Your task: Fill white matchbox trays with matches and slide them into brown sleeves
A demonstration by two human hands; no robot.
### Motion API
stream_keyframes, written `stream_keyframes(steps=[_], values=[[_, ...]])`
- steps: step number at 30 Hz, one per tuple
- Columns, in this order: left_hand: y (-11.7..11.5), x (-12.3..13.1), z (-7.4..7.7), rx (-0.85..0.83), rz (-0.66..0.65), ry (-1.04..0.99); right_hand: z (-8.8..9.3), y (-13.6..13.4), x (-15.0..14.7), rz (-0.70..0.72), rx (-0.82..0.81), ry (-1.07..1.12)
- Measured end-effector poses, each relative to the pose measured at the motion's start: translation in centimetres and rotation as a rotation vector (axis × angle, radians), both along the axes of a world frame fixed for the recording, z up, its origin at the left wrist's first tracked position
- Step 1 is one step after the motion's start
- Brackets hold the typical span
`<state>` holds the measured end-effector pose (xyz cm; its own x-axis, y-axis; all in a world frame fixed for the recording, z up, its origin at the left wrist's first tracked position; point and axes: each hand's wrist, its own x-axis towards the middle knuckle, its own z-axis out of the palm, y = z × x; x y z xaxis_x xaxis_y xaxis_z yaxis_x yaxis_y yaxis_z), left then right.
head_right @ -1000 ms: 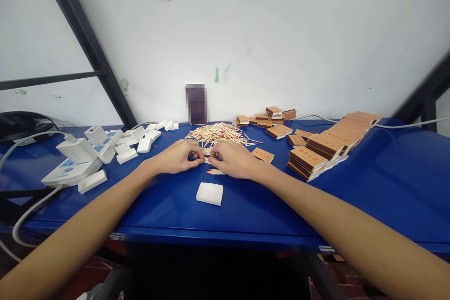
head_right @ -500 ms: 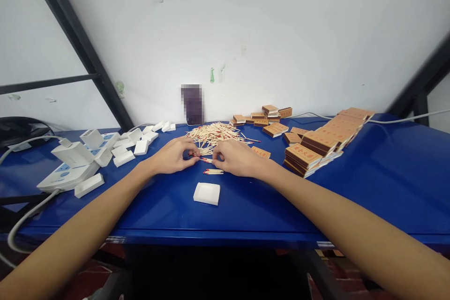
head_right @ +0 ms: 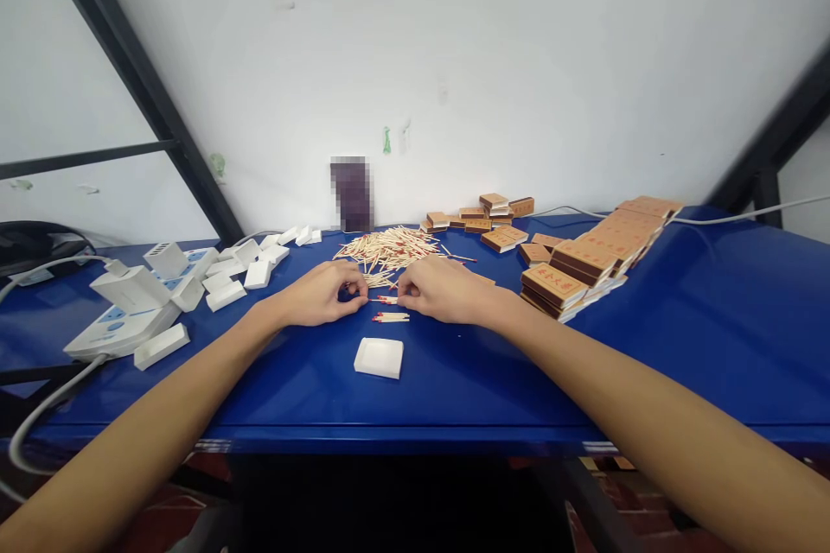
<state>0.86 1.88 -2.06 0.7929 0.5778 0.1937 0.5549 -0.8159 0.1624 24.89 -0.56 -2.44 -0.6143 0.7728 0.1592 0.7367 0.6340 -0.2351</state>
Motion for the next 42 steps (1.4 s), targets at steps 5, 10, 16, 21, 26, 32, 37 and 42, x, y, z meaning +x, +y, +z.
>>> stream_keyframes(steps=[5, 10, 16, 21, 26, 32, 37, 42], values=[[-0.5, 0.6, -0.1, -0.008, -0.024, 0.001, -0.3, 0.0, -0.3, 0.000, 0.020, 0.003], [-0.3, 0.3, 0.2, -0.025, -0.020, 0.045, 0.1, -0.1, -0.1, 0.006, 0.002, 0.009], [0.0, -0.4, 0.6, -0.022, 0.000, 0.075, 0.7, -0.4, 0.2, -0.007, 0.000, -0.037], [0.1, -0.2, 0.3, 0.026, 0.068, 0.066, 0.6, -0.6, -0.1, 0.047, -0.041, -0.004], [-0.1, 0.2, 0.0, 0.064, 0.056, 0.009, 0.4, -1.0, -0.5, 0.064, -0.024, 0.054], [-0.7, 0.7, 0.1, 0.051, 0.012, -0.046, -0.3, -0.7, -0.7, 0.040, 0.027, 0.043], [-1.2, 1.1, 0.2, 0.019, -0.017, -0.004, -0.6, -0.7, -0.8, 0.032, 0.043, 0.036], [-2.1, 1.4, 0.7, 0.018, -0.038, 0.028, 0.6, -1.3, -0.2, 0.100, -0.036, 0.040]])
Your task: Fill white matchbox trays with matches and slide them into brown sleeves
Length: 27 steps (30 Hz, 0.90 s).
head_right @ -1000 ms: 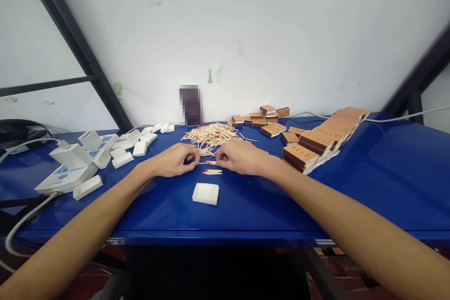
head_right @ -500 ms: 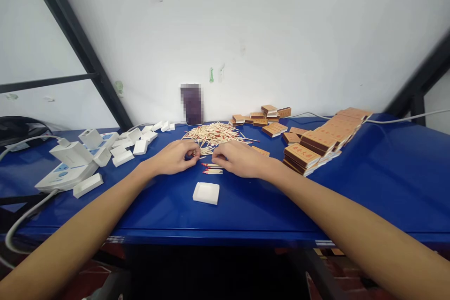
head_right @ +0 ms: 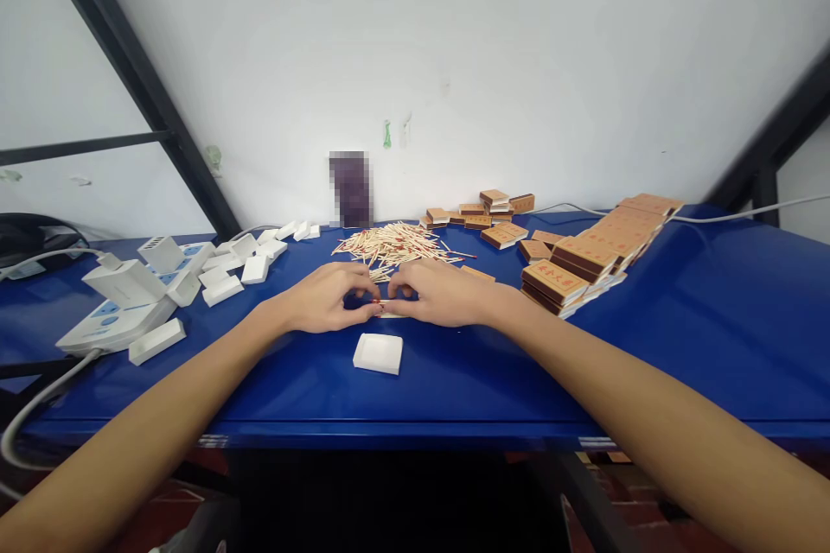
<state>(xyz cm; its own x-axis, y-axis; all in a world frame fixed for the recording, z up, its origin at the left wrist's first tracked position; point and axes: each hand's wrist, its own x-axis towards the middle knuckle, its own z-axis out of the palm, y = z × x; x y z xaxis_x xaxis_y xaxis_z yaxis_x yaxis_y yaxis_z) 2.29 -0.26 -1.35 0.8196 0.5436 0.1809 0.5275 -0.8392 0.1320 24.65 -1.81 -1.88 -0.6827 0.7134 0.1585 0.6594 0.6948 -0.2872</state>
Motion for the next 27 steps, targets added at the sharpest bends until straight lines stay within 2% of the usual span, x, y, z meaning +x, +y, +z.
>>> stream_keyframes(steps=[3, 6, 12, 20, 27], values=[[-0.3, 0.3, 0.0, 0.061, -0.016, 0.026, 0.4, -0.2, 0.1, 0.014, -0.046, -0.024], [-0.3, 0.5, -0.3, 0.105, -0.024, 0.049, -0.1, 0.0, -0.2, -0.017, -0.064, -0.001], [-0.1, 0.6, -0.6, 0.164, -0.046, 0.090, -1.6, 0.4, -0.8, -0.016, 0.008, 0.043], [-0.7, 1.3, -0.4, 0.318, -0.007, 0.281, -1.9, 0.0, -0.9, -0.048, 0.091, -0.023], [-1.2, 1.6, 0.0, 0.313, 0.003, 0.329, -1.9, -0.2, -0.7, -0.026, 0.092, -0.089]])
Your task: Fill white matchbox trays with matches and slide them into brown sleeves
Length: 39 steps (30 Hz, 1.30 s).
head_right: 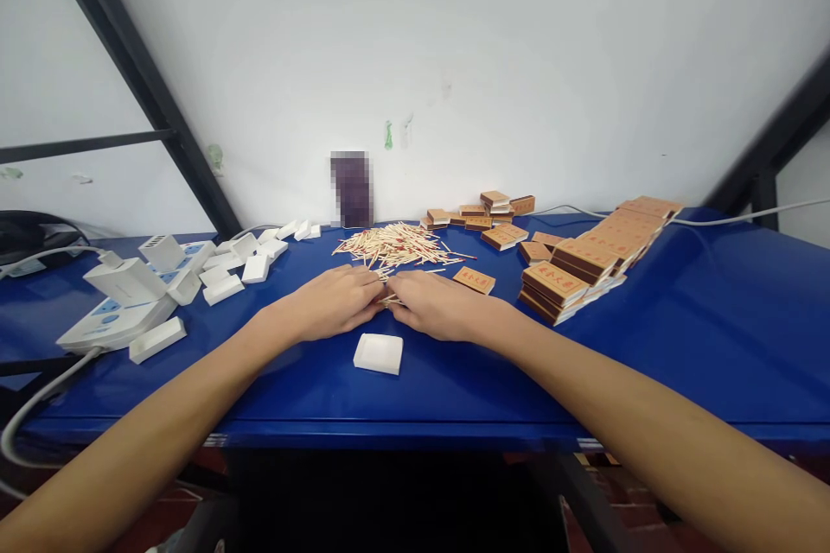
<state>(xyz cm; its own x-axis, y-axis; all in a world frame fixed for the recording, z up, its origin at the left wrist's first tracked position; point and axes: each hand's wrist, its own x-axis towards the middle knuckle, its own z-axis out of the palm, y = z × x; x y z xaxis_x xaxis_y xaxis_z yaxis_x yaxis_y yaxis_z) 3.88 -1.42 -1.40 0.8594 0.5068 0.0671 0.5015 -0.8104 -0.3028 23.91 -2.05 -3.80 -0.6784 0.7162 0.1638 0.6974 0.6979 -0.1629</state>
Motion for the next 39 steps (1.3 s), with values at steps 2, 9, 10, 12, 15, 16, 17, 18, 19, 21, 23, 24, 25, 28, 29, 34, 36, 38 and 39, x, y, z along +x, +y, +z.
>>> stream_keyframes(steps=[2, 9, 10, 12, 15, 16, 17, 18, 19, 21, 23, 24, 25, 28, 29, 34, 36, 38, 39], values=[[-0.1, 0.0, 0.2, -0.012, -0.007, 0.001, 0.1, -0.2, 0.0, 0.010, 0.006, -0.023], [-0.3, 0.0, 0.9, -0.143, -0.005, -0.018, 0.2, -0.6, -0.1, 0.004, 0.018, -0.116], [-0.3, 0.0, 0.9, -0.154, 0.002, -0.017, 0.2, -0.7, -0.2, -0.013, 0.022, -0.136], [-0.2, 0.0, 0.7, -0.171, 0.014, -0.017, 0.4, -0.9, -0.6, -0.041, 0.033, -0.167], [-0.1, -0.2, 0.7, -0.186, 0.025, -0.006, 0.7, -0.9, -1.1, -0.041, 0.021, -0.183], [-0.1, -0.3, 0.7, -0.189, 0.028, 0.001, 0.7, -0.9, -1.2, -0.037, 0.016, -0.180], [-0.1, -0.3, 0.8, -0.189, 0.032, 0.008, 0.8, -0.9, -1.2, -0.033, 0.013, -0.173], [-0.1, -0.3, 0.9, -0.190, 0.034, 0.016, 0.8, -0.8, -1.1, -0.032, 0.012, -0.166], [-0.1, -0.3, 1.0, -0.189, 0.033, 0.022, 0.8, -0.8, -1.1, -0.030, 0.010, -0.161], [-0.2, -0.3, 1.2, -0.191, 0.024, 0.030, 0.9, -0.7, -0.9, -0.025, 0.001, -0.159], [-0.2, -0.2, 1.4, -0.199, 0.017, 0.032, 1.2, -0.7, -0.8, -0.011, -0.008, -0.161], [-0.3, -0.2, 1.6, -0.203, 0.016, 0.030, 1.4, -0.8, -0.8, 0.001, -0.010, -0.154], [-0.4, -0.2, 1.7, -0.207, 0.017, 0.025, 1.6, -1.0, -0.8, 0.013, -0.012, -0.141], [-1.1, -0.3, 2.6, -0.231, 0.006, -0.003, 2.6, -2.0, -0.8, 0.022, -0.051, -0.087], [-1.5, -0.3, 3.0, -0.250, -0.007, -0.013, 3.0, -2.4, -0.8, 0.011, -0.077, -0.077], [-3.8, -0.5, 4.3, -0.383, -0.055, -0.023, 4.0, -5.1, -0.7, -0.006, -0.177, -0.018], [-4.4, -0.6, 4.3, -0.427, -0.065, -0.024, 4.1, -5.7, -0.7, 0.021, -0.230, 0.010], [-4.5, -0.7, 4.1, -0.457, -0.064, -0.027, 4.0, -5.9, -0.7, 0.033, -0.292, 0.017], [-4.4, -0.8, 3.9, -0.465, -0.063, -0.031, 4.0, -5.8, -0.7, 0.029, -0.315, 0.009]])
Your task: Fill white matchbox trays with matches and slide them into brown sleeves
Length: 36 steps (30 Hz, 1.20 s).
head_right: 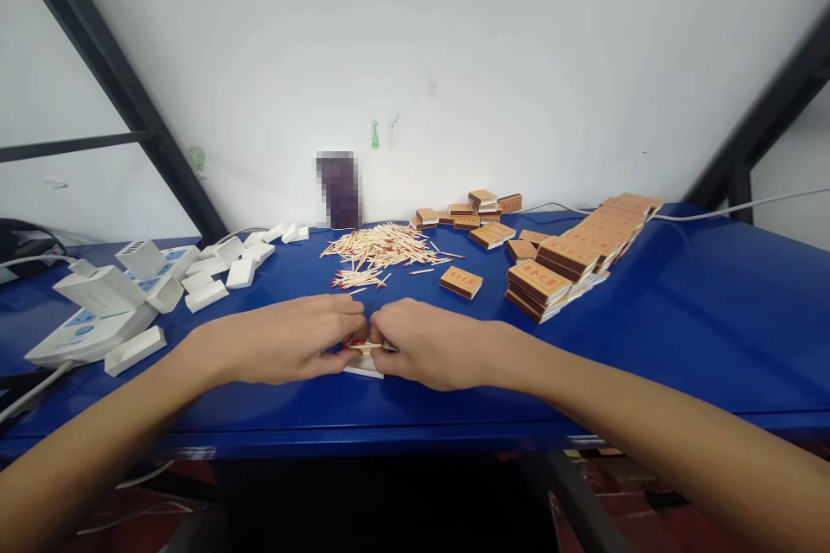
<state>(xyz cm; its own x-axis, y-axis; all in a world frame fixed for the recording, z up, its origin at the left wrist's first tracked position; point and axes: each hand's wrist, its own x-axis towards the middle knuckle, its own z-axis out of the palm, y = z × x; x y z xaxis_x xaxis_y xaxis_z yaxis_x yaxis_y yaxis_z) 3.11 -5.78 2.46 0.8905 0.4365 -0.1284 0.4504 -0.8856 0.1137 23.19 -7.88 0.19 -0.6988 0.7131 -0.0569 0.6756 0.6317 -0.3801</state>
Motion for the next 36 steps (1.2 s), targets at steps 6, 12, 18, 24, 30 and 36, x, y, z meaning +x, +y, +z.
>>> stream_keyframes(steps=[6, 12, 18, 24, 30, 36], values=[[2.4, 0.0, -1.1, 0.027, 0.010, -0.065, 0.1, 1.6, 0.2, -0.047, 0.122, -0.127], [3.1, 0.0, -1.5, -0.005, 0.043, -0.114, 0.5, 3.1, 0.6, -0.006, -0.011, -0.087], [3.0, -0.4, -2.0, -0.073, 0.056, -0.193, 1.0, 3.6, 0.5, 0.001, -0.151, -0.012], [3.2, -0.7, -2.4, -0.207, 0.087, -0.288, 1.3, 3.9, -0.3, 0.008, -0.086, -0.025], [3.4, -1.1, -3.2, -0.306, 0.137, -0.327, 0.6, 4.2, 0.2, -0.034, -0.178, 0.070], [3.1, -0.9, -1.6, -0.244, 0.172, -0.360, 1.1, 4.4, 1.9, -0.014, -0.298, 0.130]])
